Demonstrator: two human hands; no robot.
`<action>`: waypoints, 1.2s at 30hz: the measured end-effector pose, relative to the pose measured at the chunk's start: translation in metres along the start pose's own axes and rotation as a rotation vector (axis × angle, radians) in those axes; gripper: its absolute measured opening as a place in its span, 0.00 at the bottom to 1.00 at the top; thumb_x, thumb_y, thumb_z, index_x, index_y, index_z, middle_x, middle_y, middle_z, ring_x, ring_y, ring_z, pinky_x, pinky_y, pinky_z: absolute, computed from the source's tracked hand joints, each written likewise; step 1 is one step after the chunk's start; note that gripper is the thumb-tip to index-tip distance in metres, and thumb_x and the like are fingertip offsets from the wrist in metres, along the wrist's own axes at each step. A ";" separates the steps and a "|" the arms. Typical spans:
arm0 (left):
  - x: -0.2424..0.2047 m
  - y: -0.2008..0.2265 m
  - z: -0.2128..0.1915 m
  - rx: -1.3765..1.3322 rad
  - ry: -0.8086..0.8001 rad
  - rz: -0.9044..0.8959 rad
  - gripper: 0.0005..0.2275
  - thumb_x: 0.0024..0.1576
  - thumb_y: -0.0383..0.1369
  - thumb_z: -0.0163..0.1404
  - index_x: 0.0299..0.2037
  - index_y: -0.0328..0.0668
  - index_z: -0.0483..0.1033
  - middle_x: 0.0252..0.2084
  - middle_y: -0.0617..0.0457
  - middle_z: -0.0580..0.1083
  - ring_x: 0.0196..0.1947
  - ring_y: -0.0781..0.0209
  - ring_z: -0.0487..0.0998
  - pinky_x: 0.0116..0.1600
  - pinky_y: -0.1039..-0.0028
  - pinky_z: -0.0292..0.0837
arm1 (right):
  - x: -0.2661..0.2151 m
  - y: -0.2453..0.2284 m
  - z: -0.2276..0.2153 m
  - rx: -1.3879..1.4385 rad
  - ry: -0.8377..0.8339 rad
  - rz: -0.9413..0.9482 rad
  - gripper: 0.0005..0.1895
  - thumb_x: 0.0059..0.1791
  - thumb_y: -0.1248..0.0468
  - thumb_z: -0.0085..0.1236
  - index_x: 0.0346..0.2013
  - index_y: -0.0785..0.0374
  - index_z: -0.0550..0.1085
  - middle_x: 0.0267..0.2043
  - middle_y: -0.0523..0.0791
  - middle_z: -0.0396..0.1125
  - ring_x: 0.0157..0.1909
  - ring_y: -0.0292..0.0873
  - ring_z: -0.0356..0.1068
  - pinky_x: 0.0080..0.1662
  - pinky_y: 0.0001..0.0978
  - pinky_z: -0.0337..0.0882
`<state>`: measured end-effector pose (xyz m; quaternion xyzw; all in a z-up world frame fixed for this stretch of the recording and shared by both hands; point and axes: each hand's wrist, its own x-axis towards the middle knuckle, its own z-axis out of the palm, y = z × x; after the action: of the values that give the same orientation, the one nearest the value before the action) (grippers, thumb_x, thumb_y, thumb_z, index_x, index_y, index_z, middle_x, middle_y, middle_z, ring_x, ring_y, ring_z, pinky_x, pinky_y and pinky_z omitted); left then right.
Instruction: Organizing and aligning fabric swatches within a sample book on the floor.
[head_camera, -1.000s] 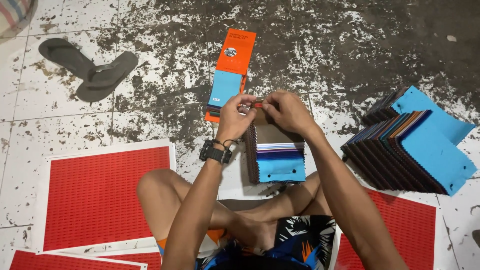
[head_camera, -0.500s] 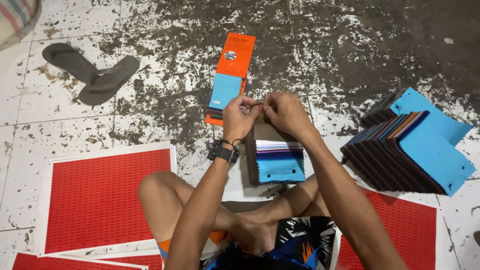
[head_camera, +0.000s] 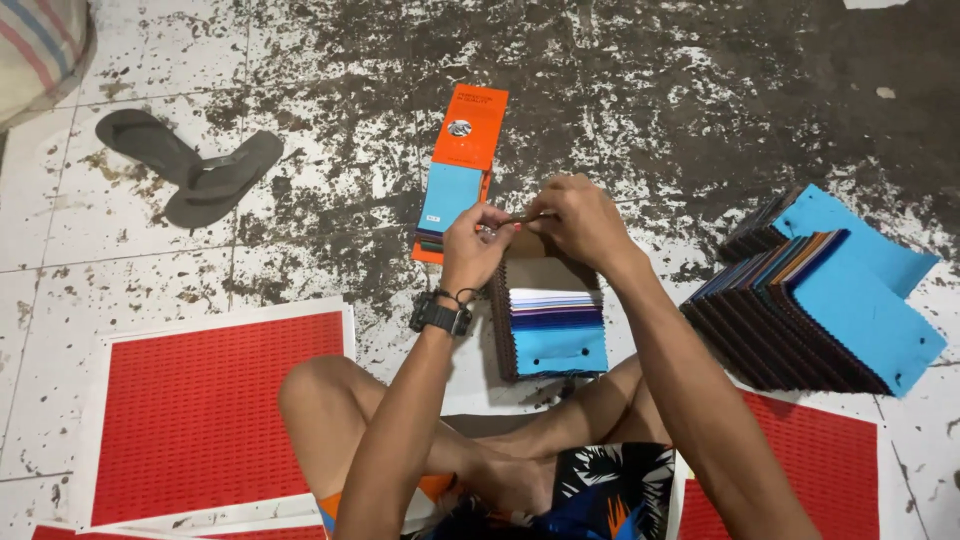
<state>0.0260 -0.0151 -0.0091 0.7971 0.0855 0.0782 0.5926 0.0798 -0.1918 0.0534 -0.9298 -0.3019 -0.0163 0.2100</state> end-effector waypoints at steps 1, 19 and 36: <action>0.000 -0.002 -0.002 -0.002 -0.004 0.002 0.06 0.52 0.31 0.59 0.39 0.47 0.80 0.35 0.51 0.76 0.31 0.61 0.80 0.37 0.72 0.79 | 0.002 0.006 0.008 -0.002 0.002 0.004 0.04 0.45 0.62 0.69 0.34 0.53 0.81 0.42 0.47 0.71 0.50 0.54 0.73 0.48 0.46 0.75; -0.013 0.010 -0.016 -0.060 -0.022 0.148 0.12 0.55 0.26 0.56 0.48 0.48 0.79 0.41 0.45 0.75 0.35 0.57 0.82 0.36 0.72 0.82 | -0.012 0.039 0.039 -0.238 0.378 -0.269 0.09 0.44 0.59 0.72 0.22 0.51 0.78 0.31 0.35 0.74 0.38 0.38 0.72 0.40 0.29 0.73; -0.006 -0.011 -0.018 -0.136 -0.116 0.151 0.13 0.56 0.28 0.43 0.43 0.49 0.83 0.49 0.49 0.74 0.52 0.44 0.77 0.58 0.55 0.73 | -0.028 0.015 0.003 -0.215 0.179 -0.261 0.07 0.50 0.58 0.64 0.38 0.51 0.74 0.36 0.39 0.70 0.47 0.44 0.73 0.56 0.47 0.69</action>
<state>0.0158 0.0038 -0.0150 0.7624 -0.0147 0.0821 0.6417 0.0648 -0.2171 0.0409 -0.8946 -0.3966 -0.1582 0.1316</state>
